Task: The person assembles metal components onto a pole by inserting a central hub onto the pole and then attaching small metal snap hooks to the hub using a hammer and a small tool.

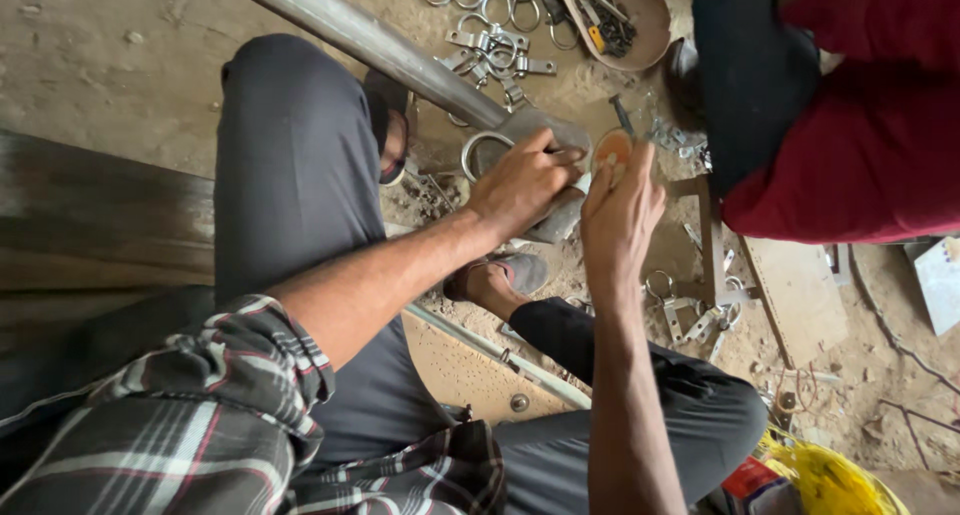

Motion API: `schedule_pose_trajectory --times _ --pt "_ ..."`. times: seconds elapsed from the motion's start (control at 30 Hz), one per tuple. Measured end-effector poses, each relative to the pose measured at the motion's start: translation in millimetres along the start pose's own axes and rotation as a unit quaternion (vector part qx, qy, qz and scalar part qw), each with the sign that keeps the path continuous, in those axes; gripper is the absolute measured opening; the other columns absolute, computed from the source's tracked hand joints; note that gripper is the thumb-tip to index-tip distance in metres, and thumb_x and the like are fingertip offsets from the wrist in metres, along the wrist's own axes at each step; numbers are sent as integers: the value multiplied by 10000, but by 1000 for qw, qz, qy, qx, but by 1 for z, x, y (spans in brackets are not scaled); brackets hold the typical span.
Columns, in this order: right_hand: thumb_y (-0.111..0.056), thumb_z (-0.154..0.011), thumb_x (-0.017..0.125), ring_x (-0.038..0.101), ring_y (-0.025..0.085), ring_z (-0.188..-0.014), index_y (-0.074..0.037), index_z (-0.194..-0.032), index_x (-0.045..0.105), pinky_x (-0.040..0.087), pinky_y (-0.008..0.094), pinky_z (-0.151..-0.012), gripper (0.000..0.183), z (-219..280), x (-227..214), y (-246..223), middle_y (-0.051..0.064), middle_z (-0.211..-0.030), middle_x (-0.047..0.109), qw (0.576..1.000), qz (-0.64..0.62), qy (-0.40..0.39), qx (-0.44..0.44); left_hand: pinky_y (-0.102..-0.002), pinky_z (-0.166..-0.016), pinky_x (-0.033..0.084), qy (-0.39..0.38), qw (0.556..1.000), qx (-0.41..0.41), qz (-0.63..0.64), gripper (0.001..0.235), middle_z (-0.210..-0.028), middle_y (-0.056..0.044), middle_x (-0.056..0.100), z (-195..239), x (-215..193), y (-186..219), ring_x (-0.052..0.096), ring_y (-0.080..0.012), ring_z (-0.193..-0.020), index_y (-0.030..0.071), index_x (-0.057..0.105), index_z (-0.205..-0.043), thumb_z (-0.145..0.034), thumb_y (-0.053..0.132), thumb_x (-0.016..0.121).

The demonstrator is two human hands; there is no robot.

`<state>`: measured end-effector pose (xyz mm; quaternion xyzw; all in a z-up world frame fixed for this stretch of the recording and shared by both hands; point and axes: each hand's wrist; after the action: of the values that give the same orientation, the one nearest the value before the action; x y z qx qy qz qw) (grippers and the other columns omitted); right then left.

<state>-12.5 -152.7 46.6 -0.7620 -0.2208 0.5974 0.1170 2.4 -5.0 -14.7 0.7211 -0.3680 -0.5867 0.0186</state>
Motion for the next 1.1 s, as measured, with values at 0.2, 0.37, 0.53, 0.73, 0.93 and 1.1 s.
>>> schedule_pose_trajectory --times 0.2,0.37,0.53,0.73,0.93,1.1 --pt "-195 -1095 480 690 292 -909 -73 -1390 469 412 532 -969 319 17 2 12 185 -1193 721 998 -8 -44 51 -326 -917 500 20 999 14 -25 182 -1185 1 740 -1 5 3 615 -144 -900 117 737 -1031 -892 15 677" --pt "-212 -1157 490 673 318 -1002 23 -1542 326 406 546 -1012 480 8 33 34 241 -1270 672 998 17 30 -42 -395 -960 486 3 998 50 -22 160 -1210 -62 724 -1 -2 -2 672 -190 -930 84 725 -1061 -916 64 660" --pt "-214 -1052 533 623 430 -941 3 -1470 417 440 567 -904 485 23 8 17 256 -1347 647 997 23 -32 62 -384 -983 476 95 994 53 -12 159 -1272 -68 710 -2 -10 1 645 -217 -996 105 718 -1031 -900 179 667" --pt "-192 -1074 560 603 485 -1020 79 -1496 400 474 548 -874 526 -7 13 17 294 -1269 646 1000 17 3 -16 -380 -978 487 -7 1000 14 4 160 -1245 -43 724 -1 -12 5 600 -254 -1026 96 741 -1006 -927 221 680" --pt "-137 -990 600 705 404 -854 62 -1348 526 542 500 -773 416 74 -34 16 276 -1025 717 999 -30 19 -6 -365 -919 494 65 997 35 20 212 -1261 -50 725 -2 -1 2 590 -254 -969 100 751 -914 -903 309 718" --pt "-119 -1000 624 703 194 -611 41 -1270 530 559 285 -526 328 165 -45 17 207 -789 720 924 -289 23 248 -332 -885 483 26 998 -30 44 224 -1301 -7 723 3 12 5 585 -211 -1006 139 769 -975 -923 347 706"
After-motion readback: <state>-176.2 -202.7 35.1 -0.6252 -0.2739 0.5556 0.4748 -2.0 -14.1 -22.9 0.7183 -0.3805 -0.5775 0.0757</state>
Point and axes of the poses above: each hand's wrist, its own z-axis away from the middle knuckle, its own x-axis out of the palm, y = z × x
